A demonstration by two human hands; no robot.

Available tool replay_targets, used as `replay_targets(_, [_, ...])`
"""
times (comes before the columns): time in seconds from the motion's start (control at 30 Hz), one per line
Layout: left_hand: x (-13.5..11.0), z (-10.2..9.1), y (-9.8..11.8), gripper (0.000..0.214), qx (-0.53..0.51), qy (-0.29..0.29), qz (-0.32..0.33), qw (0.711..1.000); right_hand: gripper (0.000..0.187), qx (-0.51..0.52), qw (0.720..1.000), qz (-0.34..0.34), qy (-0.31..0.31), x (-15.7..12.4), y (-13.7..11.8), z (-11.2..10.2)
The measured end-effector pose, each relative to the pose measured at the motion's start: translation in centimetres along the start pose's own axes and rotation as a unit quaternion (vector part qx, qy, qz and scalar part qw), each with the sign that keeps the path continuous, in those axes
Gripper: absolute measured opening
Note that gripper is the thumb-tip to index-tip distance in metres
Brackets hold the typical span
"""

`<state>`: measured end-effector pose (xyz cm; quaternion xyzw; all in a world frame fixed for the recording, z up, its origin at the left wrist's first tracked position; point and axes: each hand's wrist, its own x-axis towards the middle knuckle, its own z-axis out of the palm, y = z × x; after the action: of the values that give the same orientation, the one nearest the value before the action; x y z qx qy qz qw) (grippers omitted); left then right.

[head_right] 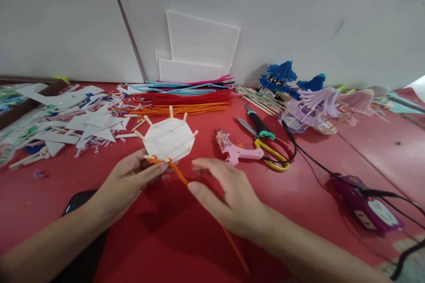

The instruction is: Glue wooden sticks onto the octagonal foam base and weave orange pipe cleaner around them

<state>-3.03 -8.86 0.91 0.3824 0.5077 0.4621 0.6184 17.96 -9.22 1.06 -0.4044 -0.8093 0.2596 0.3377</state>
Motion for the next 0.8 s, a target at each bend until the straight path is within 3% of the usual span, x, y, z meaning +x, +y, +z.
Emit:
replay_targets(0.2, [-0.2,0.1,0.1,0.028,0.039,-0.032,0.006,0.999,0.012,0.092,0.992,0.089,-0.011,0.0,-0.3,1.6])
replay_targets(0.47, [-0.1,0.1,-0.1,0.027,0.021,-0.072,-0.018,0.997,0.011,-0.033,0.998,0.030,0.038,0.8,0.2,0.3])
replay_targets(0.63, [0.0,0.2,0.1,0.029,-0.013,-0.083,-0.023,0.996,0.009,-0.022,0.997,0.024,0.069,1.0,0.7,0.2])
replay_targets(0.8, [-0.1,0.2,0.0,0.031,-0.030,-0.100,-0.028,0.994,0.010,0.013,0.995,0.071,0.063,1.1,0.7,0.3])
